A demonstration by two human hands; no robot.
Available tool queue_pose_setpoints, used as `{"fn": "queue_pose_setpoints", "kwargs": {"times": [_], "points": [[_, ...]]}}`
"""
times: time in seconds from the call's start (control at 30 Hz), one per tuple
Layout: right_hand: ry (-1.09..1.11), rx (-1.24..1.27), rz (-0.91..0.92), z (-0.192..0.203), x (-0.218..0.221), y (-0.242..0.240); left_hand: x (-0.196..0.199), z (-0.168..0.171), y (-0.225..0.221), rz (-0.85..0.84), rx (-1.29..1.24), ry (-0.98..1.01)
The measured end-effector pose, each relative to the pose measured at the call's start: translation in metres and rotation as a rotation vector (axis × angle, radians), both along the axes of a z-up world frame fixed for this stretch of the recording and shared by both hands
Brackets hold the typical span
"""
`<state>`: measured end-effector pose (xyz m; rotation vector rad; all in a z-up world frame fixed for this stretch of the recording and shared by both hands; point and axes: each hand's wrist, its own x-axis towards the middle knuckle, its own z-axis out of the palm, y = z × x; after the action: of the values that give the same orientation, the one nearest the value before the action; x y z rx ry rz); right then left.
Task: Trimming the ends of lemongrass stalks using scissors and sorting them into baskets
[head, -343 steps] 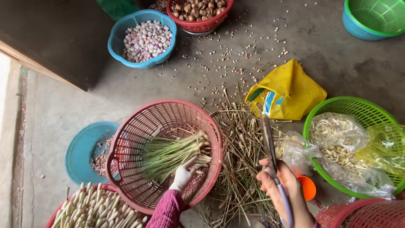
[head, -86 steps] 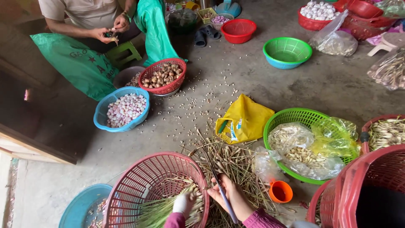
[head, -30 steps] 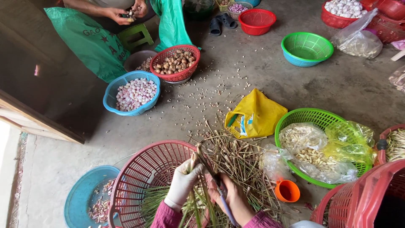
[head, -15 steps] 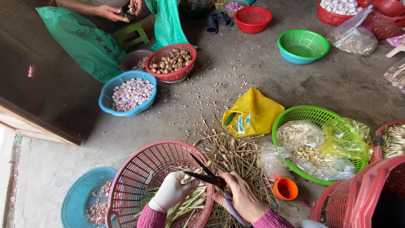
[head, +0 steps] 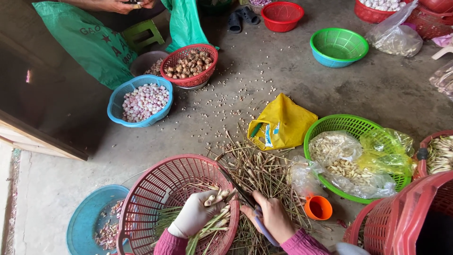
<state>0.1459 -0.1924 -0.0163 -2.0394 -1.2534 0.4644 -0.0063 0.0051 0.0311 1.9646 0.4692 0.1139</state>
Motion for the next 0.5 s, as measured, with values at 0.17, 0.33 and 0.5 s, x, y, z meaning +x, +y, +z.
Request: {"fn": "queue_pose_setpoints", "kwargs": {"times": [0.17,0.33,0.5], "points": [[0.244,0.038,-0.183,-0.016,-0.021,0.014,0.022,-0.008,-0.013,0.374,-0.598,-0.037],[0.738,-0.071,-0.275,-0.022,-0.041,0.032,0.036,-0.020,-0.029,0.633,-0.827,-0.279],[0.717,-0.082,-0.277,-0.008,-0.035,0.024,0.021,-0.013,-0.007,0.512,-0.676,-0.136]]}}
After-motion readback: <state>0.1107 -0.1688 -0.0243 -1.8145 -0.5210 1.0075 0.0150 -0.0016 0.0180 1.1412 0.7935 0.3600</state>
